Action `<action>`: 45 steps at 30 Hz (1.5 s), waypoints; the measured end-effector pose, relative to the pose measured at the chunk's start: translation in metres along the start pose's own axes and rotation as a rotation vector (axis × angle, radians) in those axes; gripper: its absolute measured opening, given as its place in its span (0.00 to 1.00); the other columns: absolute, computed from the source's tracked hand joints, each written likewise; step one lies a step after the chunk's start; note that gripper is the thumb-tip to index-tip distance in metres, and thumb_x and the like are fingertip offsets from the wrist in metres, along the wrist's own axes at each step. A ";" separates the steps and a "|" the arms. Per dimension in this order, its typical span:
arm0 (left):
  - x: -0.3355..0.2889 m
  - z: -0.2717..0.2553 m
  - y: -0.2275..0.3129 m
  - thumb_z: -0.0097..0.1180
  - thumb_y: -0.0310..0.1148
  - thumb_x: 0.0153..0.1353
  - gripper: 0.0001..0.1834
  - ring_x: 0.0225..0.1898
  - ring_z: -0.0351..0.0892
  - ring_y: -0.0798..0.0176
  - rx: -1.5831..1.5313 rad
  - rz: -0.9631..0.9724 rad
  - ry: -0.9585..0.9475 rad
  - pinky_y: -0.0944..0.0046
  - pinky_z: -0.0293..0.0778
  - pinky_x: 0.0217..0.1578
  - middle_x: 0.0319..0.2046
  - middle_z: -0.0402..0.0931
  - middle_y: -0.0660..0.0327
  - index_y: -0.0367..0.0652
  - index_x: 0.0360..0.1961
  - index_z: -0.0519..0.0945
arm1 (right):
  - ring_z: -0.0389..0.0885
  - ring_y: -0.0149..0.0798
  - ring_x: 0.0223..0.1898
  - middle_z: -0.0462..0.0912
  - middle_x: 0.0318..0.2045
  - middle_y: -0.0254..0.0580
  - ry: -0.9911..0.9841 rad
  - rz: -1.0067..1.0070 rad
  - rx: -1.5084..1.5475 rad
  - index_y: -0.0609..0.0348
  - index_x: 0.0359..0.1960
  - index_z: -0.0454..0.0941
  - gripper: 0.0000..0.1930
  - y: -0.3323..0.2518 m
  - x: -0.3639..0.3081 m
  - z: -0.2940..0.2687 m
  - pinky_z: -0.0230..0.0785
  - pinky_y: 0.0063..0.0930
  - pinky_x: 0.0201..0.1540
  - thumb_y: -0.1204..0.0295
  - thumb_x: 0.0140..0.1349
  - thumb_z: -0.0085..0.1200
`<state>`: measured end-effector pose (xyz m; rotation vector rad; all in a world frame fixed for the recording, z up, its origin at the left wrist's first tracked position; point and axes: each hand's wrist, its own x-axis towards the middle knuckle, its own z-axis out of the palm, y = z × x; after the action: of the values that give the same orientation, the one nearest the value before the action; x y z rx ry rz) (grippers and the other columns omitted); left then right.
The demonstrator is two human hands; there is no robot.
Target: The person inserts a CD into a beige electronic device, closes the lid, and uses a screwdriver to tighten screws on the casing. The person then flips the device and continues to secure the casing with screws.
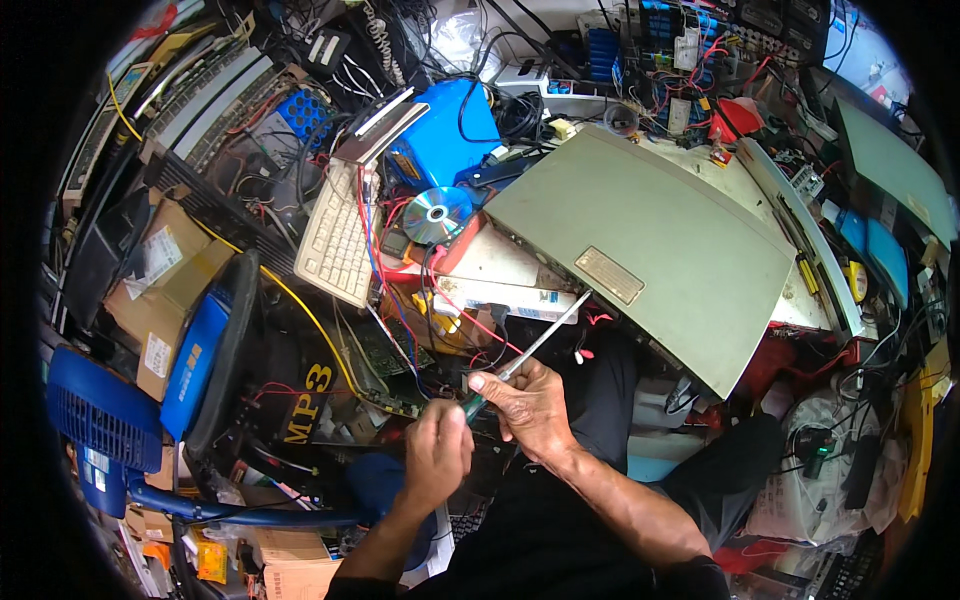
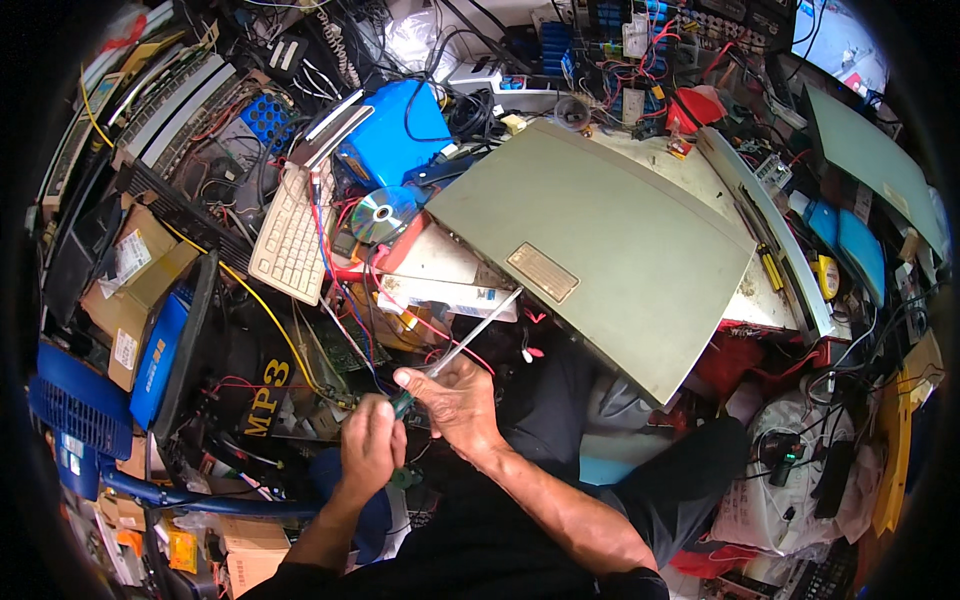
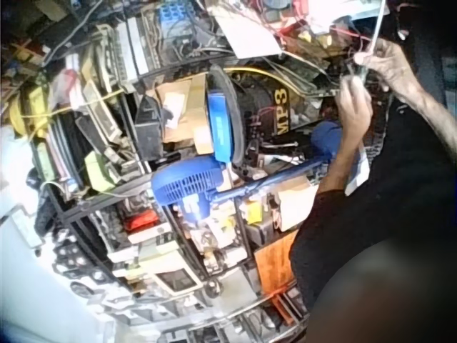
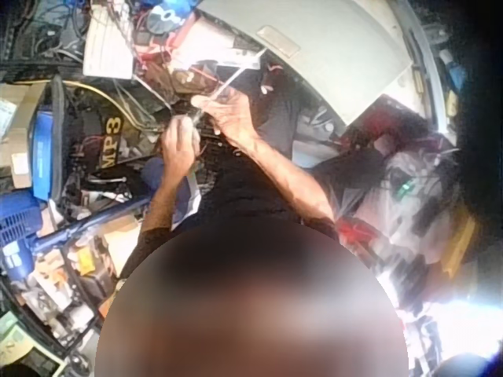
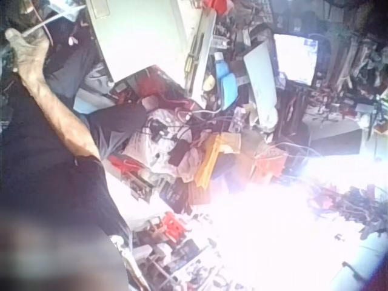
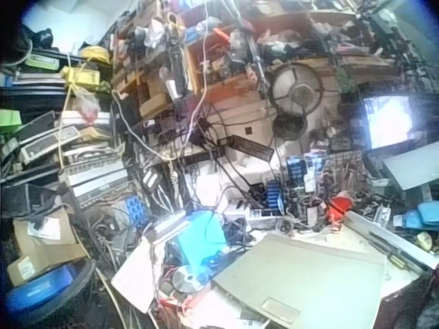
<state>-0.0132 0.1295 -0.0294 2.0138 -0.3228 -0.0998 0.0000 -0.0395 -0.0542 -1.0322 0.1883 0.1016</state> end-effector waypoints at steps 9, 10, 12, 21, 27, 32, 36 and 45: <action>0.010 -0.010 0.014 0.40 0.56 0.81 0.27 0.11 0.56 0.75 -0.567 -0.587 -0.207 0.73 0.52 0.12 0.20 0.66 0.68 0.38 0.45 0.73 | 0.81 0.29 0.36 0.85 0.46 0.46 -0.251 0.032 0.175 0.68 0.57 0.73 0.19 -0.003 -0.001 -0.020 0.78 0.24 0.31 0.69 0.73 0.62; 0.007 -0.007 0.011 0.42 0.54 0.81 0.26 0.13 0.59 0.75 -0.477 -0.493 -0.163 0.73 0.54 0.13 0.23 0.68 0.66 0.38 0.47 0.72 | 0.81 0.28 0.29 0.85 0.37 0.44 -0.185 0.014 0.198 0.69 0.52 0.75 0.16 -0.001 -0.001 -0.016 0.75 0.22 0.25 0.68 0.72 0.63; 0.003 -0.002 0.004 0.53 0.42 0.79 0.18 0.21 0.69 0.74 -0.323 -0.309 -0.126 0.72 0.65 0.19 0.34 0.74 0.61 0.36 0.53 0.68 | 0.77 0.27 0.21 0.83 0.28 0.41 -0.099 0.011 0.087 0.69 0.45 0.76 0.16 0.002 -0.002 -0.009 0.70 0.21 0.20 0.66 0.71 0.65; -0.002 0.006 0.006 0.55 0.34 0.76 0.11 0.17 0.73 0.72 -0.219 -0.149 -0.042 0.71 0.67 0.15 0.25 0.73 0.61 0.35 0.45 0.71 | 0.74 0.24 0.18 0.80 0.25 0.38 -0.008 0.025 -0.005 0.67 0.42 0.75 0.21 -0.005 -0.001 -0.006 0.64 0.18 0.15 0.60 0.69 0.67; 0.015 -0.013 0.022 0.41 0.57 0.81 0.32 0.05 0.54 0.73 -0.588 -0.603 -0.291 0.71 0.50 0.07 0.12 0.64 0.68 0.39 0.29 0.74 | 0.79 0.27 0.24 0.86 0.43 0.51 -0.255 0.010 0.318 0.69 0.56 0.73 0.15 -0.008 -0.004 -0.022 0.75 0.21 0.25 0.73 0.75 0.58; 0.010 -0.003 0.018 0.49 0.49 0.80 0.28 0.30 0.79 0.70 -0.465 -0.402 -0.286 0.71 0.74 0.24 0.42 0.76 0.55 0.34 0.64 0.68 | 0.71 0.25 0.13 0.81 0.23 0.39 -0.040 0.042 0.095 0.70 0.43 0.77 0.19 -0.006 -0.009 -0.018 0.63 0.21 0.15 0.64 0.68 0.68; 0.000 0.013 0.011 0.59 0.32 0.74 0.20 0.34 0.81 0.68 -0.371 -0.074 -0.093 0.67 0.80 0.29 0.43 0.77 0.55 0.33 0.60 0.69 | 0.66 0.24 0.09 0.75 0.15 0.32 0.130 0.016 -0.006 0.68 0.35 0.76 0.24 -0.004 -0.010 -0.011 0.57 0.22 0.10 0.58 0.63 0.74; 0.013 0.000 0.008 0.38 0.45 0.83 0.23 0.28 0.80 0.65 -0.908 -0.603 -0.281 0.70 0.75 0.24 0.36 0.79 0.55 0.34 0.56 0.72 | 0.82 0.27 0.27 0.85 0.50 0.48 -0.282 0.085 0.374 0.67 0.60 0.72 0.20 -0.018 -0.008 -0.042 0.75 0.17 0.25 0.65 0.76 0.57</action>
<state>-0.0025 0.1228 -0.0209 1.1242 0.1613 -0.7683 -0.0089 -0.0849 -0.0590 -0.6284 -0.0074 0.2769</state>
